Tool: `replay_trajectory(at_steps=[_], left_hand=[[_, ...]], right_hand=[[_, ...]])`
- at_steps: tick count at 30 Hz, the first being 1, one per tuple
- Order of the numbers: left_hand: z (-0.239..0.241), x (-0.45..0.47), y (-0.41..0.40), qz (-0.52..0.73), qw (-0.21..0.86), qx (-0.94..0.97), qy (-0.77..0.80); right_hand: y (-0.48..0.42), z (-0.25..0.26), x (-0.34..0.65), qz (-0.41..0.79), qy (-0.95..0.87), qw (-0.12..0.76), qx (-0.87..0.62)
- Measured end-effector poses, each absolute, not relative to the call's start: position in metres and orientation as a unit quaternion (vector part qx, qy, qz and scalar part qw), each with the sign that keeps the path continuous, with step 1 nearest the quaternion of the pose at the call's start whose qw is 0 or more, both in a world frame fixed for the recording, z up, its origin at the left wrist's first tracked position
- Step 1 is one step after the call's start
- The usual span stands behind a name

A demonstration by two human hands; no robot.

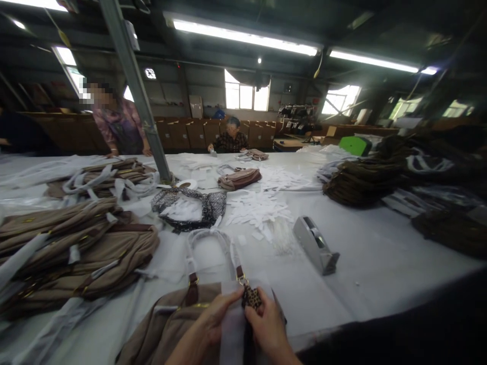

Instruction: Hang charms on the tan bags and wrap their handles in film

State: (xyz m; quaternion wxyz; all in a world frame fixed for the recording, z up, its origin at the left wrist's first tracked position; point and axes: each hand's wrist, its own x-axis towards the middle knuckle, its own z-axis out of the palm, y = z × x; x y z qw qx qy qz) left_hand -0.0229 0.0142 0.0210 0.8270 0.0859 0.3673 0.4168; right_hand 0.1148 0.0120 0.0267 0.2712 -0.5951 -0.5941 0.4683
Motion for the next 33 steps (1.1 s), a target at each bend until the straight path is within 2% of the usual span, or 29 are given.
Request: replay_trajectory(at_steps=[7, 12, 17, 19, 24, 30, 33], left_hand=[[0.018, -0.017, 0.017, 0.455, 0.765, 0.148, 0.431], [0.02, -0.02, 0.019, 0.421, 0.796, 0.094, 0.424], [0.022, -0.023, 0.018, 0.391, 0.834, 0.082, 0.381], [0.02, -0.023, 0.016, 0.392, 0.825, 0.086, 0.398], [0.009, -0.016, 0.016, 0.429, 0.767, 0.142, 0.456], [-0.005, -0.009, 0.019, 0.473, 0.658, 0.19, 0.554], [-0.006, -0.008, 0.019, 0.483, 0.643, 0.189, 0.564]], right_hand=[[0.009, 0.012, 0.127, 0.426, -0.647, 0.263, -0.574], [0.03, 0.013, 0.161, 0.311, -0.612, 0.314, -0.656], [0.041, 0.02, 0.169, 0.358, -0.634, 0.265, -0.632], [0.042, 0.024, 0.163, 0.363, -0.644, 0.269, -0.618], [0.038, 0.037, 0.149, 0.477, -0.659, 0.307, -0.495], [0.03, 0.039, 0.141, 0.416, -0.682, 0.288, -0.528], [0.029, 0.028, 0.141, 0.384, -0.676, 0.287, -0.56]])
